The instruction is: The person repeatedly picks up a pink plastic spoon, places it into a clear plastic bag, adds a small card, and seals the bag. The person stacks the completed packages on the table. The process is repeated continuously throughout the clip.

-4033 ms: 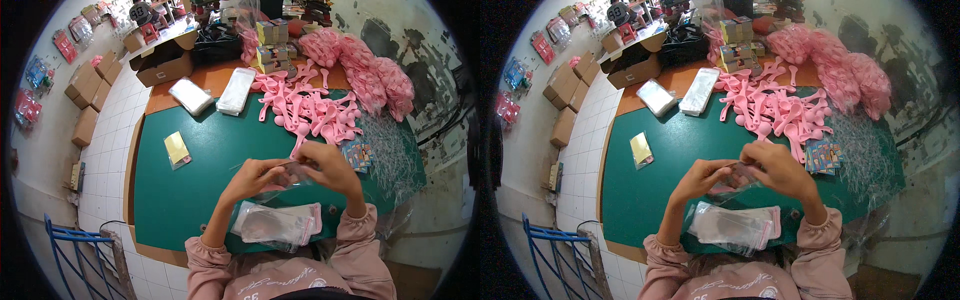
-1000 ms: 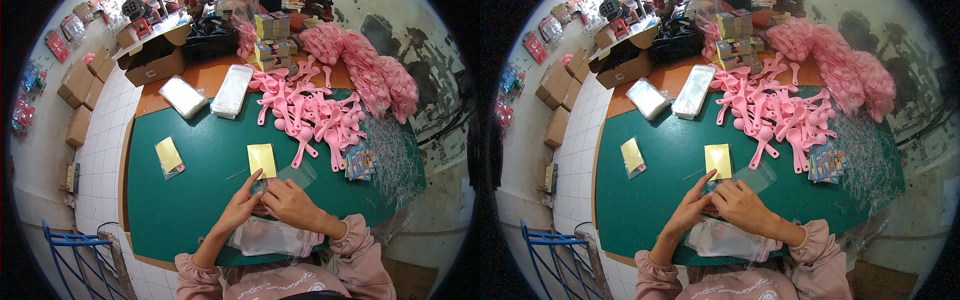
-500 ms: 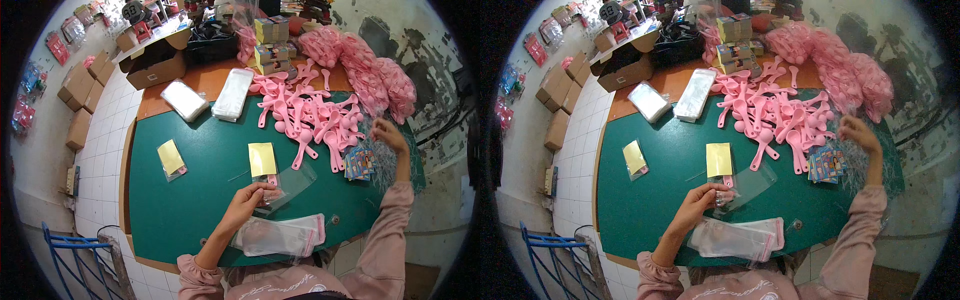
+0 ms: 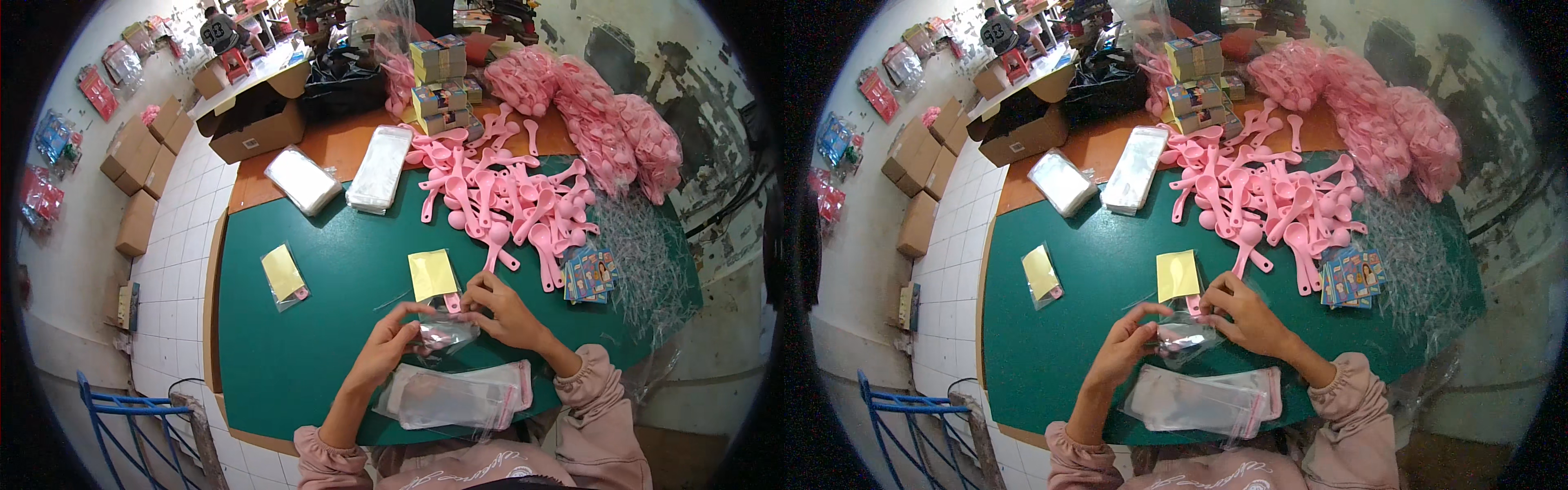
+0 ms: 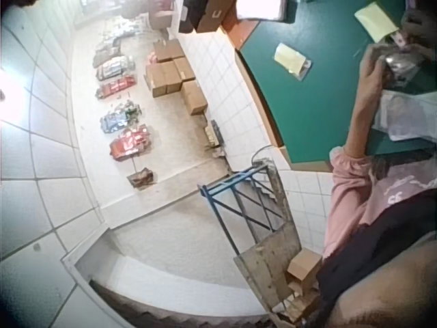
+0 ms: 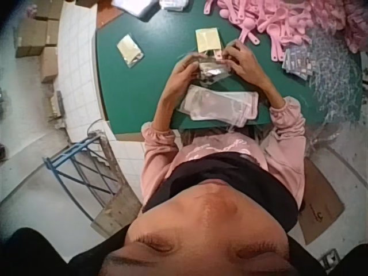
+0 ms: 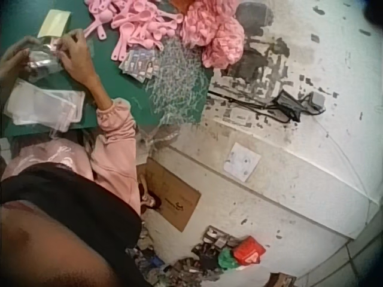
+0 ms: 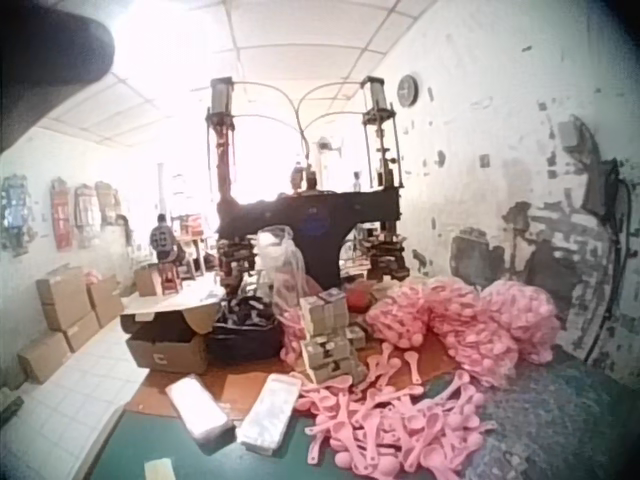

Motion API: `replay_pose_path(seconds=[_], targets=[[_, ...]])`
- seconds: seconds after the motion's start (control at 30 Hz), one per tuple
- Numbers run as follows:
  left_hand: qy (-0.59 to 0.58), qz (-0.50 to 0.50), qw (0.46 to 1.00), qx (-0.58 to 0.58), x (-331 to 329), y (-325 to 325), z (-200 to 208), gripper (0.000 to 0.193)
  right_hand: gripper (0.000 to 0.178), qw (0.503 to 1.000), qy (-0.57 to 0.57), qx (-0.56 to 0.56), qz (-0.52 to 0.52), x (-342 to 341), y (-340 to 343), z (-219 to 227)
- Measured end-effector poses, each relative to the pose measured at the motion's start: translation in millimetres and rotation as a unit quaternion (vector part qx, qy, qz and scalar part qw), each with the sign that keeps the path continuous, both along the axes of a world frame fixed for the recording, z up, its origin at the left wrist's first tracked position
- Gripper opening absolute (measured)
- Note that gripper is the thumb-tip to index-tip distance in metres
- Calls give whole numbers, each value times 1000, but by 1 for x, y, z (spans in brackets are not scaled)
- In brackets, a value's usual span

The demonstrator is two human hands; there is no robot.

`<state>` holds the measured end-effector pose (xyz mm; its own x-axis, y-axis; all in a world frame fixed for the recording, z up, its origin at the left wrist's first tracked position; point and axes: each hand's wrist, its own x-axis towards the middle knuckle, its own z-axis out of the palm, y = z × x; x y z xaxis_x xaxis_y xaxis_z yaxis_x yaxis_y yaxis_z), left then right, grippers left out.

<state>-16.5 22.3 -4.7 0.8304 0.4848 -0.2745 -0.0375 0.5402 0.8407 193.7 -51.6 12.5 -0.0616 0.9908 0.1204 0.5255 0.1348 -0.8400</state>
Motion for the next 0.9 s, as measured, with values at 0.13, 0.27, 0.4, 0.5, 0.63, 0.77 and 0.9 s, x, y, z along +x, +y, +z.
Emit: replay_pose_path(seconds=[0.13,0.27,0.4,0.5,0.63,0.77,0.9], targets=[[177,24,956,231,5,0,9,18,13,996,80,-33,-7,2,0,-18],[174,58,896,405,15,-6,-2,21,9,975,207,-83,5,3,1,-34],[159,134,906,369,16,-7,-12,16,9,939,305,-149,-45,-4,5,-34],[230,110,890,379,14,-3,-8,15,9,947,273,-137,-103,-8,3,-36],[238,123,920,287,16,-4,-11,16,8,942,276,-143,-130,-13,2,-32],[180,191,935,239,16,-7,-15,17,10,928,324,-123,-140,-16,1,-29],[136,172,961,170,13,-8,-23,16,15,937,305,-106,-130,-19,1,-30]])
